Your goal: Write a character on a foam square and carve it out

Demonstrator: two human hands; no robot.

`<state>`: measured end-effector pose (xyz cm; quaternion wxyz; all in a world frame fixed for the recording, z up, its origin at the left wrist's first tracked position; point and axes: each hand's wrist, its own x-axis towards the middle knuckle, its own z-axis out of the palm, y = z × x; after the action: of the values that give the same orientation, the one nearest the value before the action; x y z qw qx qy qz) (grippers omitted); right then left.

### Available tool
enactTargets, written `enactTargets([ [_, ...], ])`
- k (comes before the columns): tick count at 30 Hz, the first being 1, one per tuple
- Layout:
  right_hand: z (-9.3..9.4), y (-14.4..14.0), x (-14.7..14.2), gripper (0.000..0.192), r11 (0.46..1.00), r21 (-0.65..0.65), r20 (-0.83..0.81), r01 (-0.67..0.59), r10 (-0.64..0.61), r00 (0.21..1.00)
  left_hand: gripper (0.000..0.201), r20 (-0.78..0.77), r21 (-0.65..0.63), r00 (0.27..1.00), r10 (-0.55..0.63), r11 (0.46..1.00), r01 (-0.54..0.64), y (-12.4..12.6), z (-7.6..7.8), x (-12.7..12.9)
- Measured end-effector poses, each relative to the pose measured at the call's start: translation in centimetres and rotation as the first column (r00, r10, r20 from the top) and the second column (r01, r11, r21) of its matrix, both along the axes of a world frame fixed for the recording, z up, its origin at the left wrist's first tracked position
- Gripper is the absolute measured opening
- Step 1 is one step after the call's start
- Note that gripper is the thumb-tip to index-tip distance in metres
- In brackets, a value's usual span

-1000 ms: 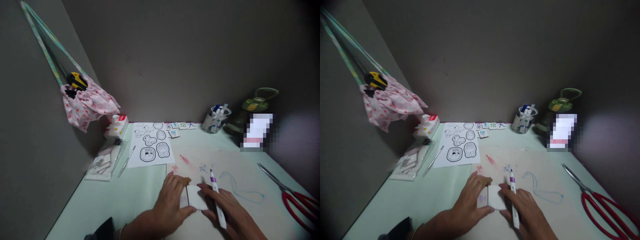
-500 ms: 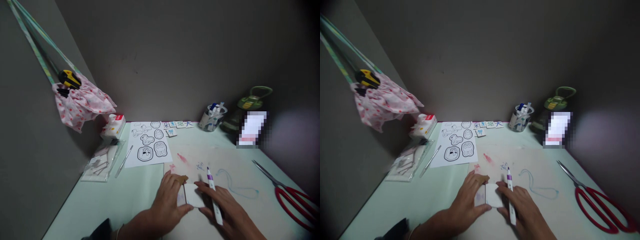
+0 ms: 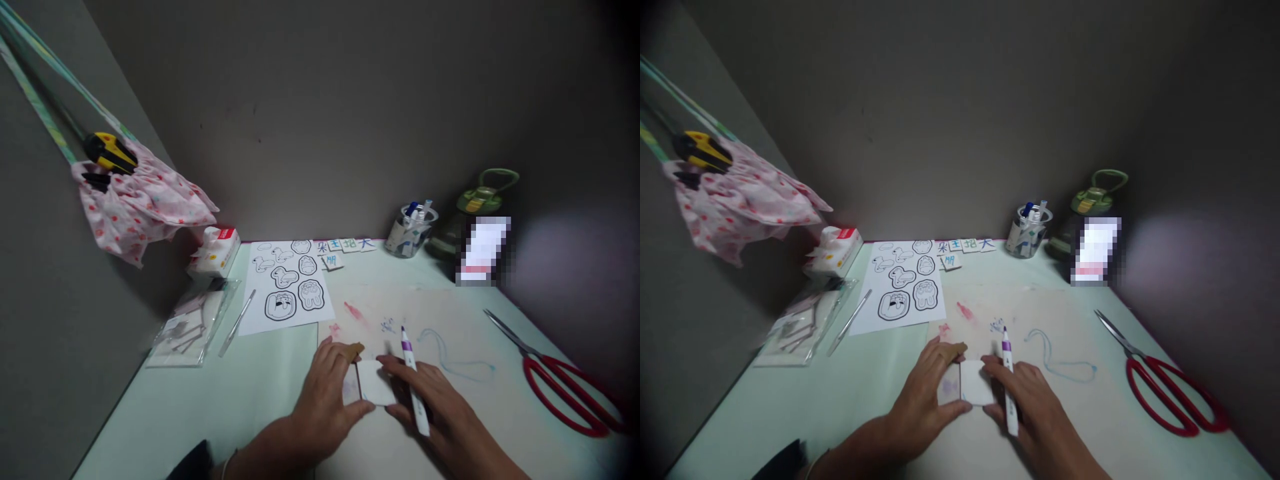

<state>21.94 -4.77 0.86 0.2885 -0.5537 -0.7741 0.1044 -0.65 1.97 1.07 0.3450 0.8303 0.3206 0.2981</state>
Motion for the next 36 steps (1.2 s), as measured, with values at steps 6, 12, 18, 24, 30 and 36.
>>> enactTargets([
  [6, 1.1, -0.2, -0.4, 0.053, 0.987, -0.134, -0.112, 0.091, -0.107, 0.988, 0.081, 0.103, -0.051, 0.994, -0.018, 0.998, 0.023, -0.5, -0.2, -0.3],
  [12, 2.2, -0.3, -0.8, 0.031, 0.983, -0.156, -0.27, 0.097, -0.136, 0.953, 0.084, 0.228, -0.13, 0.972, -0.051, 0.988, 0.083, -0.8, -0.7, 0.0],
  [18, 2.6, -0.5, -1.4, 0.026, 0.989, -0.099, -0.284, 0.107, -0.132, 0.95, 0.079, 0.344, -0.339, 0.939, 0.035, 0.936, 0.09, -0.7, -1.4, 0.2],
  [24, 2.8, -0.7, -1.5, 0.023, 0.991, -0.091, -0.284, 0.101, -0.123, 0.951, 0.062, 0.362, -0.449, 0.928, 0.092, 0.889, 0.086, -0.5, -0.7, 0.2],
  [30, 2.5, -0.8, -1.6, 0.023, 0.992, -0.05, -0.289, 0.114, -0.123, 0.949, 0.058, 0.373, -0.487, 0.92, 0.118, 0.869, 0.085, -0.6, -0.4, 0.3],
  [36, 2.2, -0.9, -1.4, 0.023, 0.986, -0.091, -0.297, 0.137, -0.158, 0.942, 0.065, 0.376, -0.568, 0.914, 0.153, 0.817, 0.097, -0.6, -0.5, 0.5],
])
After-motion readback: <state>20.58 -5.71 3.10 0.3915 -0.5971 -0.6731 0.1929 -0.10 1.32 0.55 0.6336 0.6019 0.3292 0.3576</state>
